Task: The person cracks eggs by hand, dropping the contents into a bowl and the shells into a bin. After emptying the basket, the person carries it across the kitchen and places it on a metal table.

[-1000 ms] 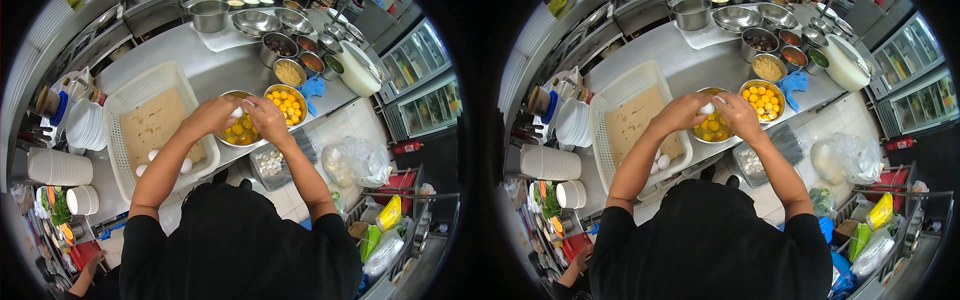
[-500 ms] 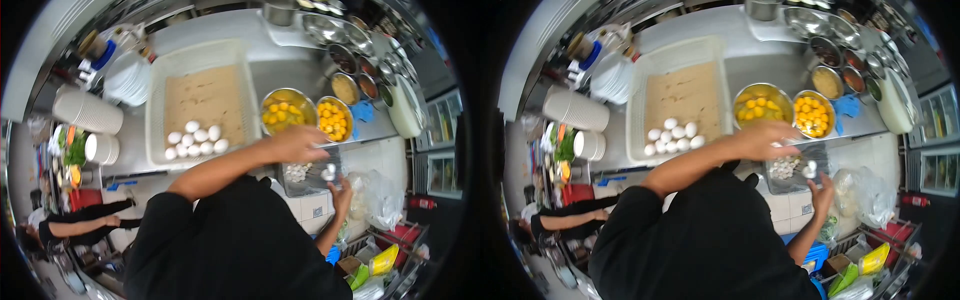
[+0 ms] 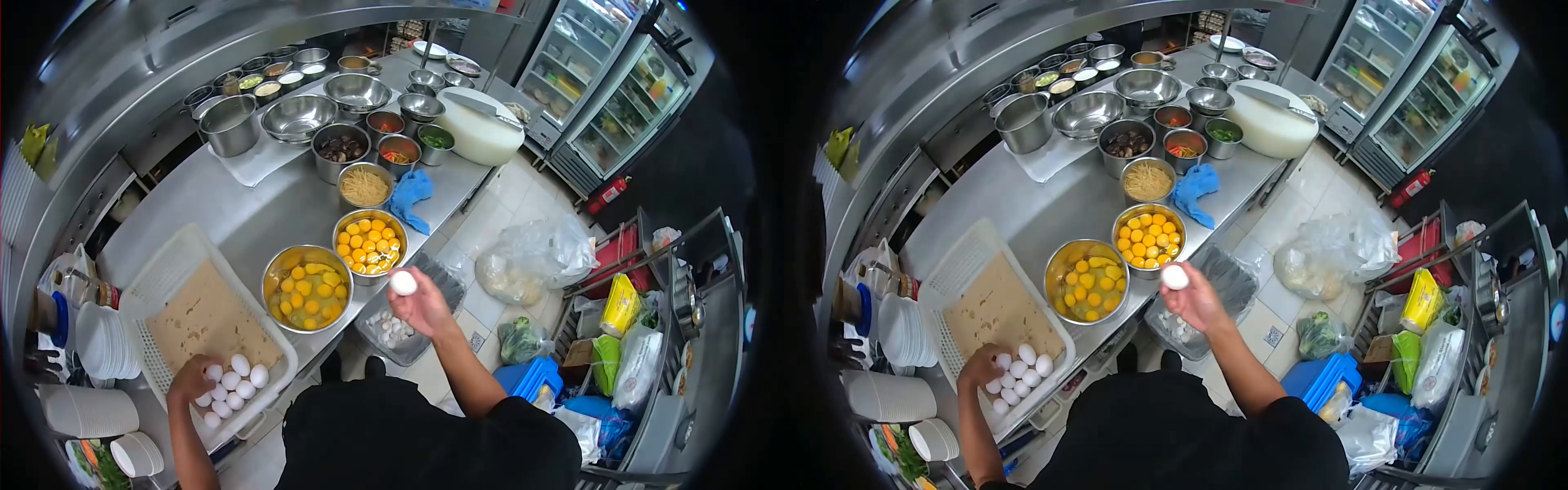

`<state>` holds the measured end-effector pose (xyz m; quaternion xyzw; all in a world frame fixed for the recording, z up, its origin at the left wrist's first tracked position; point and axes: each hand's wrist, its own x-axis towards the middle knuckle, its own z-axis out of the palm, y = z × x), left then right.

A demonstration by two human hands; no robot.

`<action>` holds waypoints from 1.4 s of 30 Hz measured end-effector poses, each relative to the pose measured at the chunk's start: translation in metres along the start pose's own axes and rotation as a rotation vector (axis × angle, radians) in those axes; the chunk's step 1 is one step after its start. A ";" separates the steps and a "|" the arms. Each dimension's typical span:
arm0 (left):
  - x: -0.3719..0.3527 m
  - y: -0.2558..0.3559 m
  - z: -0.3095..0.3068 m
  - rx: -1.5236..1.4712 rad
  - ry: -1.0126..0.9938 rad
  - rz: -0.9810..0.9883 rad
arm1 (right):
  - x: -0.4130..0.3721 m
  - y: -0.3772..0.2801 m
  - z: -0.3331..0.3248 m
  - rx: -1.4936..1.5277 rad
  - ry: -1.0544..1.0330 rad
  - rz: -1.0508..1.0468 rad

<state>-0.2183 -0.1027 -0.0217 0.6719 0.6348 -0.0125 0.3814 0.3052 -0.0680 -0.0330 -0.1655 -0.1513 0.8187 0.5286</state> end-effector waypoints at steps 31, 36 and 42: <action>0.091 0.209 0.050 -0.910 0.191 0.512 | 0.067 0.066 0.107 -0.925 0.162 -0.400; 0.097 0.204 0.045 -0.699 0.226 0.579 | 0.082 0.043 0.075 -0.924 -0.006 -0.093; 0.087 0.219 0.034 -0.758 0.182 0.608 | 0.084 0.048 0.083 -0.976 -0.047 -0.004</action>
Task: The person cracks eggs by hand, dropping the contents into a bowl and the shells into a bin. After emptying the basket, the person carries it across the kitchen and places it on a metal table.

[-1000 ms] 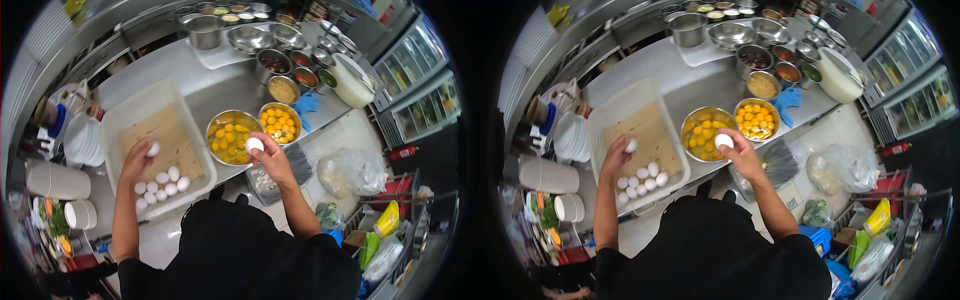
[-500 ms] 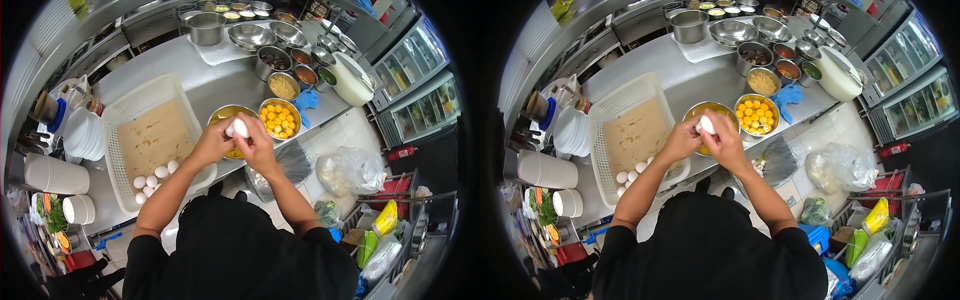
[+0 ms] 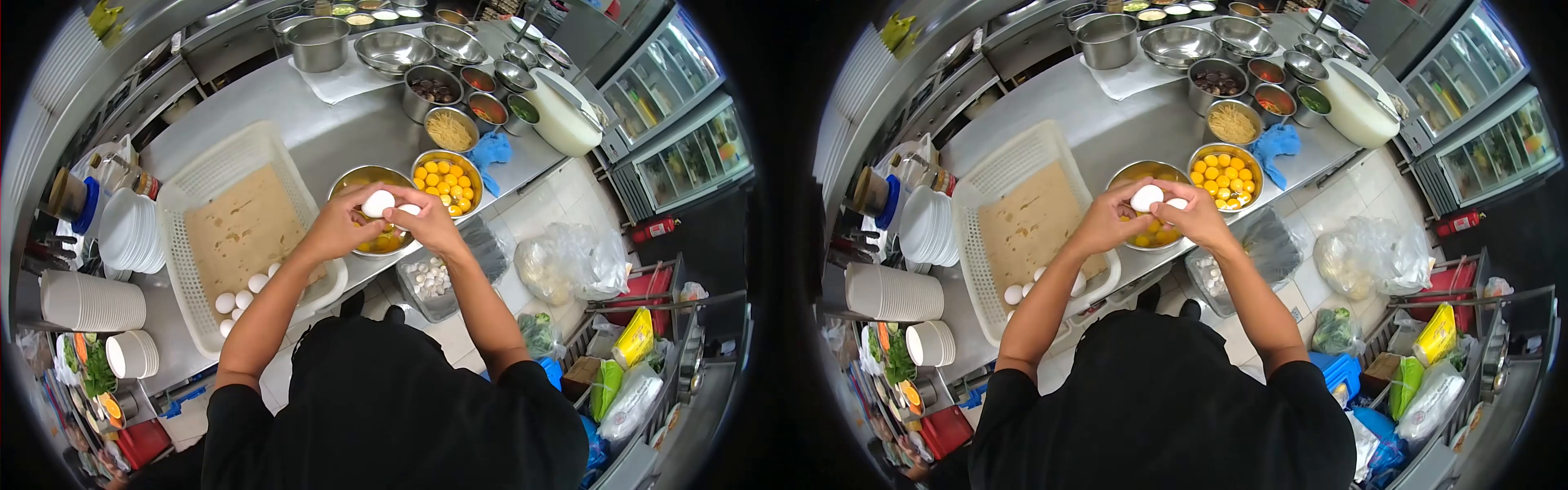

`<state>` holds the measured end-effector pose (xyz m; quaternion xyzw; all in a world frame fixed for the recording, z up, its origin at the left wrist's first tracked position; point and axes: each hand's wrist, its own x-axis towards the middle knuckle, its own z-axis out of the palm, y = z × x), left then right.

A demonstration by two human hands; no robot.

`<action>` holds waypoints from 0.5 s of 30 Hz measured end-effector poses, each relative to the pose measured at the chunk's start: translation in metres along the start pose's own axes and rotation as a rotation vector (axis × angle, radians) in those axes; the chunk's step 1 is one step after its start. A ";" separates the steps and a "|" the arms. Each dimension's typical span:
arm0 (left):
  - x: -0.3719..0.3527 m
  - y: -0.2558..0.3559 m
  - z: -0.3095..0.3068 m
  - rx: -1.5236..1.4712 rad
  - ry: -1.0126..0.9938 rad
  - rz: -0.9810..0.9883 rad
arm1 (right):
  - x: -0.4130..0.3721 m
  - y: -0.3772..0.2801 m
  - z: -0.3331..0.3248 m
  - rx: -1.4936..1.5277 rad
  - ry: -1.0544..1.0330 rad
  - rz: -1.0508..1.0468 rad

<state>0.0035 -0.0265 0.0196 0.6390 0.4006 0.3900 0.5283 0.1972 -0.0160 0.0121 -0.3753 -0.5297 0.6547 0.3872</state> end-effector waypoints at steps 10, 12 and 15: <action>0.010 -0.005 0.001 -0.031 0.149 -0.162 | 0.013 0.002 0.006 -0.069 0.099 -0.043; 0.014 -0.010 0.004 0.059 0.129 -0.138 | 0.016 0.009 0.007 -0.058 0.122 -0.027; 0.020 -0.022 0.005 0.227 0.088 -0.068 | 0.017 0.016 0.009 -0.063 0.184 -0.019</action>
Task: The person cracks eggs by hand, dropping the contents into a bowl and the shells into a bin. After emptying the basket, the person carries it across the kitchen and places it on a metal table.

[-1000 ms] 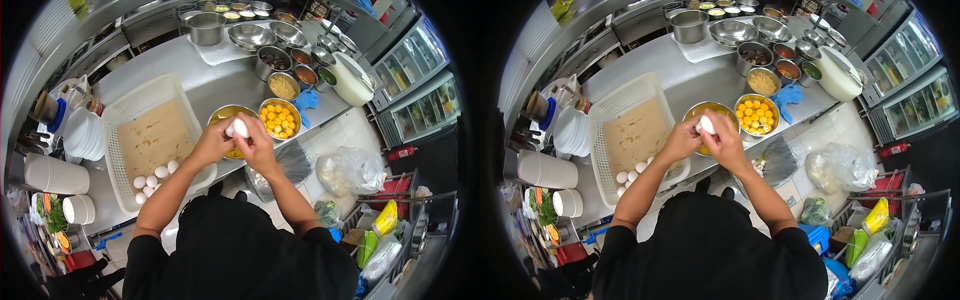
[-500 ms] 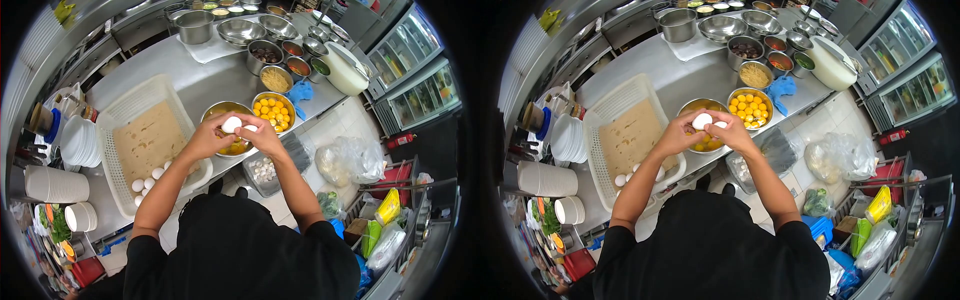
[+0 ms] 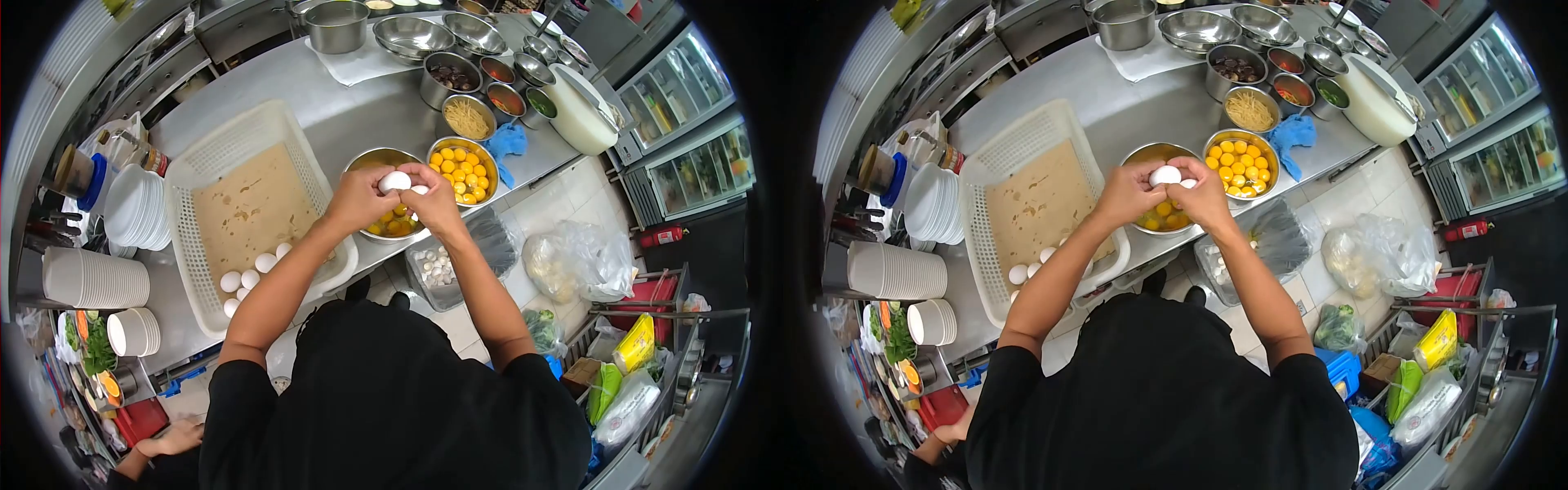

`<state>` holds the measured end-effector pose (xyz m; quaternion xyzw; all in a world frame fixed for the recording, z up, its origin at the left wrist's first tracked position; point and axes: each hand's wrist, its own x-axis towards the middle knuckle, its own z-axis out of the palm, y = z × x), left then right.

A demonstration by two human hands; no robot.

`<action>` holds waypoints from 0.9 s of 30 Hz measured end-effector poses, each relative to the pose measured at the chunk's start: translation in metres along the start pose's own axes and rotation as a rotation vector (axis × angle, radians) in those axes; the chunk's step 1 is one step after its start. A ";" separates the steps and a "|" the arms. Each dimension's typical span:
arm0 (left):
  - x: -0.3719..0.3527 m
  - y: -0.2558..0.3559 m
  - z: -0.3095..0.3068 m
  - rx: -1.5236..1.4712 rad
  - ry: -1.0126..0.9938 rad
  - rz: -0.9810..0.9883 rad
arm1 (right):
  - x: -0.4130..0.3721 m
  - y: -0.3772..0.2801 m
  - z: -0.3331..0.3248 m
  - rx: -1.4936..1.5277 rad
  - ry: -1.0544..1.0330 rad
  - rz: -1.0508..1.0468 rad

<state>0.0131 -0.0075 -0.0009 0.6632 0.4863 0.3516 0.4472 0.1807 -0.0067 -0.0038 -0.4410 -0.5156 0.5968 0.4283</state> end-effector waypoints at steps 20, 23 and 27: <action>0.001 0.066 0.023 0.228 -0.139 0.437 | -0.057 -0.064 -0.058 -0.596 0.058 -0.274; -0.005 0.086 0.076 0.173 -0.117 0.604 | -0.103 -0.069 -0.104 -0.628 0.125 -0.173; -0.014 0.078 0.051 0.118 -0.128 0.628 | -0.121 -0.005 -0.152 -1.026 0.149 0.166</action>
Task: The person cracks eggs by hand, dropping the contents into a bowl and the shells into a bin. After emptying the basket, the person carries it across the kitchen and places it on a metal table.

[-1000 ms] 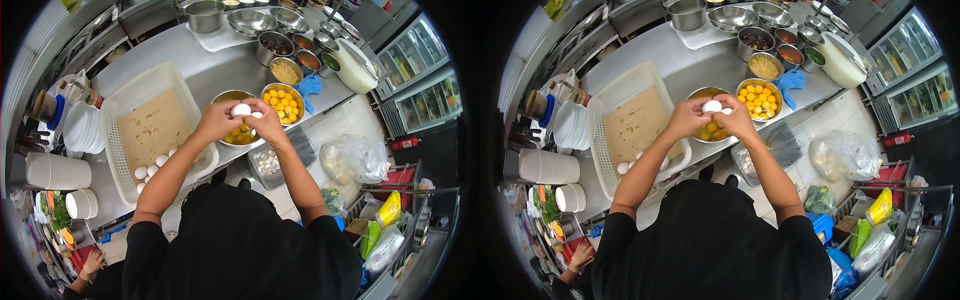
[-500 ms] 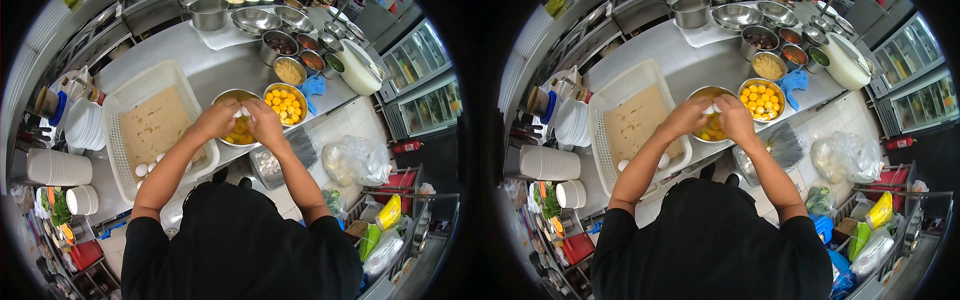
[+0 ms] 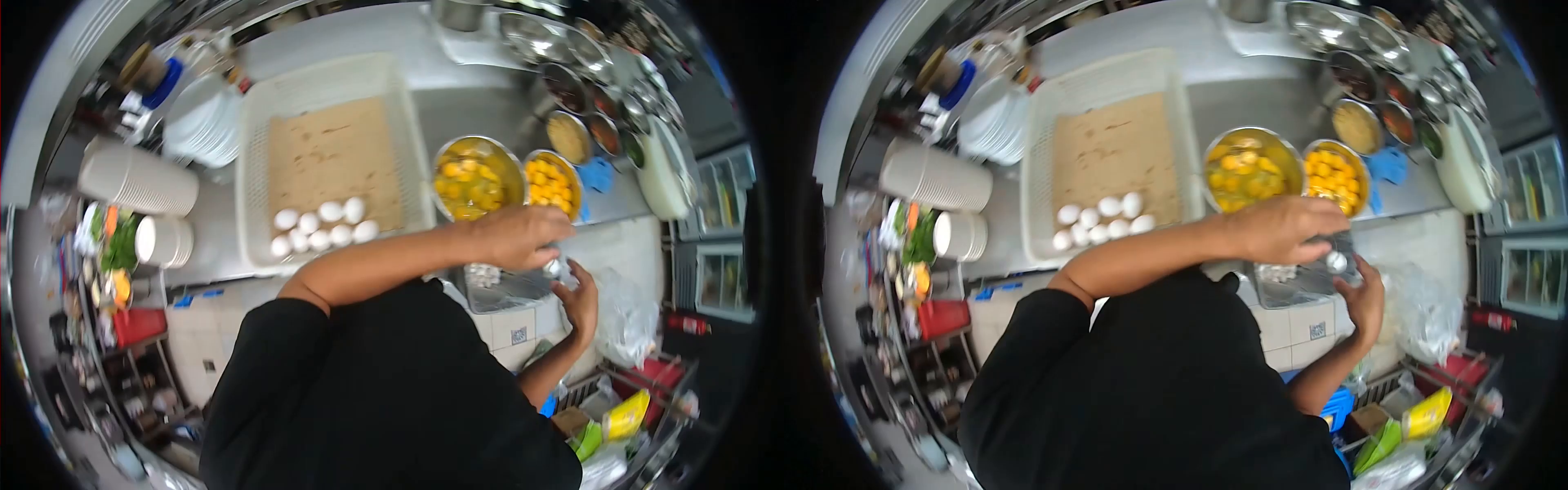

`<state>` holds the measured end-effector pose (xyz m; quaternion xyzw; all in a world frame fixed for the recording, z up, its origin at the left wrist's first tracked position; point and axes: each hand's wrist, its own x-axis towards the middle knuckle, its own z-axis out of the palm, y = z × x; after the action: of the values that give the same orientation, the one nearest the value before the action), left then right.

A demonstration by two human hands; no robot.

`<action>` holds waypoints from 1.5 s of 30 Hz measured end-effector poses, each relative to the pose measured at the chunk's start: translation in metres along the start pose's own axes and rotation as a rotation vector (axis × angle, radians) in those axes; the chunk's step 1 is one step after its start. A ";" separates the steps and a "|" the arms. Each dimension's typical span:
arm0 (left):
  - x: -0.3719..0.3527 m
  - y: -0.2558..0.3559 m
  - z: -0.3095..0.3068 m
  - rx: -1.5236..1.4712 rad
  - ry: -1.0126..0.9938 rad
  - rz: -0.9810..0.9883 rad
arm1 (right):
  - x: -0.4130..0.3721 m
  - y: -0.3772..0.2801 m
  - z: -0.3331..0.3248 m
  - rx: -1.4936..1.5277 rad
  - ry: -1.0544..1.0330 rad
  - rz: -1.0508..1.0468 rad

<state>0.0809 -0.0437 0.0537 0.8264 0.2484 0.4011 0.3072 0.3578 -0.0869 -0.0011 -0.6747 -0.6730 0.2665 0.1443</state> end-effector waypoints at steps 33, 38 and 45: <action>-0.145 -0.046 -0.155 -0.994 0.319 -0.789 | 0.034 -0.174 0.077 1.146 -0.230 -0.211; -0.070 -0.048 -0.093 -0.557 0.132 -0.659 | 0.023 -0.188 0.050 0.480 0.553 -0.858; -0.042 -0.057 -0.053 -0.613 0.036 -0.510 | 0.041 -0.181 0.075 0.688 0.376 -0.517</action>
<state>0.0050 -0.0157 0.0177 0.6012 0.3199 0.3818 0.6249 0.1643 -0.0491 0.0311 -0.4346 -0.6535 0.3026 0.5408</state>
